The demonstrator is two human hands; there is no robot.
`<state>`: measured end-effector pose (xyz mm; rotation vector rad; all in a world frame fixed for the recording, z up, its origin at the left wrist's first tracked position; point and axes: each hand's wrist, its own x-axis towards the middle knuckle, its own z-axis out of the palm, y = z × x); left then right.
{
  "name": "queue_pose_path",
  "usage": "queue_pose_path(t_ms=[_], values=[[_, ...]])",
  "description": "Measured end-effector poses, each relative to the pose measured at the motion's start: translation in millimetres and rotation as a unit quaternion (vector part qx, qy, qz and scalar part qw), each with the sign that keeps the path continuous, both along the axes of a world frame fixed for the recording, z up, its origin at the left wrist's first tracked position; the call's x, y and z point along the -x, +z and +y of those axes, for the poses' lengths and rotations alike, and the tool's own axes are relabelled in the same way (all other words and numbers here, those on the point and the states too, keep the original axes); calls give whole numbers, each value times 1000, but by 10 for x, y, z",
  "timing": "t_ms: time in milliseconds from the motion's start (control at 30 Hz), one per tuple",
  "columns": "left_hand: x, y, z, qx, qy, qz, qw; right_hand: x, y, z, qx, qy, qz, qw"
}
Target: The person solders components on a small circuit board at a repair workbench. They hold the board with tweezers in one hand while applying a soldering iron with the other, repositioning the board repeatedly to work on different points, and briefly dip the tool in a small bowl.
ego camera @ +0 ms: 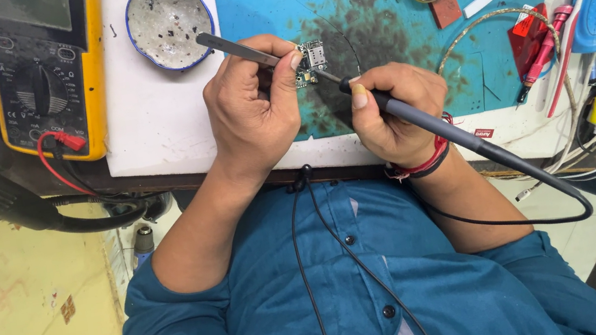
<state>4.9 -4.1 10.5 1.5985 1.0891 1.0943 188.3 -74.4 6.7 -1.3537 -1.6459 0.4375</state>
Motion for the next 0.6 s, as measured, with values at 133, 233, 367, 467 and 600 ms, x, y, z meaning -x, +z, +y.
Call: queue_pose_path(t_ms=[133, 233, 367, 467, 600], values=[[-2, -1, 1, 0, -3, -2, 1000, -5, 3, -10, 17, -5, -4, 1000], [6, -2, -1, 2, 2, 6, 1000, 3, -9, -2, 6, -1, 3, 1000], [4, -7, -2, -4, -3, -1, 1000, 3, -3, -10, 11, -2, 2, 1000], [8, -8, 4, -12, -2, 1, 1000, 12, -4, -4, 11, -3, 3, 1000], [11, -7, -2, -9, -2, 1, 1000, 10, 0, -8, 18, -5, 0, 1000]])
